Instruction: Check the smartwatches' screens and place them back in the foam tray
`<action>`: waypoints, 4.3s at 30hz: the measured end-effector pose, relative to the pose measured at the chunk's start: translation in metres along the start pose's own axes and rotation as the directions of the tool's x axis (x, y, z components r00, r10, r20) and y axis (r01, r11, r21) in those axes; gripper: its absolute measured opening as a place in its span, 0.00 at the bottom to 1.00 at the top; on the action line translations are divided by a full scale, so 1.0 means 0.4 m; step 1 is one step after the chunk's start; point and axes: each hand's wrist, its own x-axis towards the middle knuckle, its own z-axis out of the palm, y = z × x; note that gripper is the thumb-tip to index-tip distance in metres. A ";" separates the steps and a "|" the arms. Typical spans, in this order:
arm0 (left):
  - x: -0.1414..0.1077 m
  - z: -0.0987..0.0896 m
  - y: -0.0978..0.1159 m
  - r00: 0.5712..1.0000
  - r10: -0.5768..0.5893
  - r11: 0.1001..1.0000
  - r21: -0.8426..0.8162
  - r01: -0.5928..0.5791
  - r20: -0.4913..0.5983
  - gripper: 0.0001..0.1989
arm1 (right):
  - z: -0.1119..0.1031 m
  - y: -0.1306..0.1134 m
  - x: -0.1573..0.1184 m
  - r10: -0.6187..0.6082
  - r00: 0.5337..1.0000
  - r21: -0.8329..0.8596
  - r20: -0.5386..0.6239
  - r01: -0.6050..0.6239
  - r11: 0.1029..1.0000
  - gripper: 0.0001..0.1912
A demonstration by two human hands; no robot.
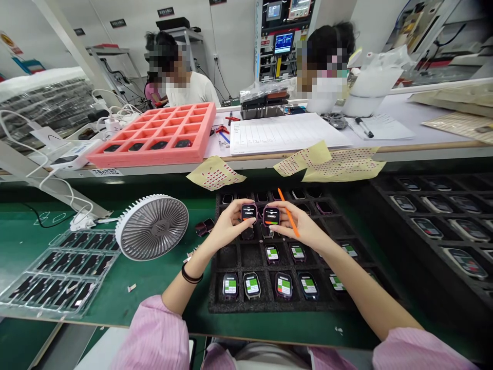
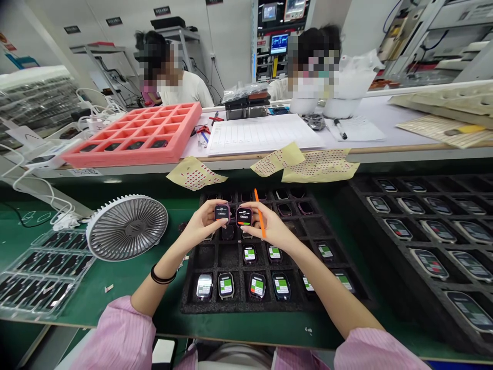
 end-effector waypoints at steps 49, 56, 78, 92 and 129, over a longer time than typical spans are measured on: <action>0.007 0.010 -0.004 0.999 -0.024 0.999 0.042 0.025 -0.023 0.16 | 0.004 -0.019 -0.004 0.061 0.991 0.065 -0.117 -0.054 0.996 0.17; 0.009 0.011 -0.008 0.998 -0.037 0.998 0.044 0.039 -0.044 0.16 | 0.009 -0.029 -0.005 0.056 0.994 0.053 -0.098 -0.051 0.997 0.18; 0.008 0.009 -0.011 0.998 -0.037 0.999 0.013 0.037 0.042 0.18 | -0.004 -0.019 -0.004 0.067 0.998 -0.019 -0.015 -0.067 0.998 0.18; 0.006 0.010 -0.003 0.996 -0.064 0.997 0.056 0.061 0.057 0.20 | 0.004 -0.038 -0.006 0.072 0.992 0.037 -0.105 -0.069 0.997 0.15; 0.006 0.006 -0.009 0.996 -0.070 0.997 0.046 0.068 0.053 0.21 | -0.015 -0.013 0.003 0.096 0.986 0.109 -0.140 -0.081 0.991 0.19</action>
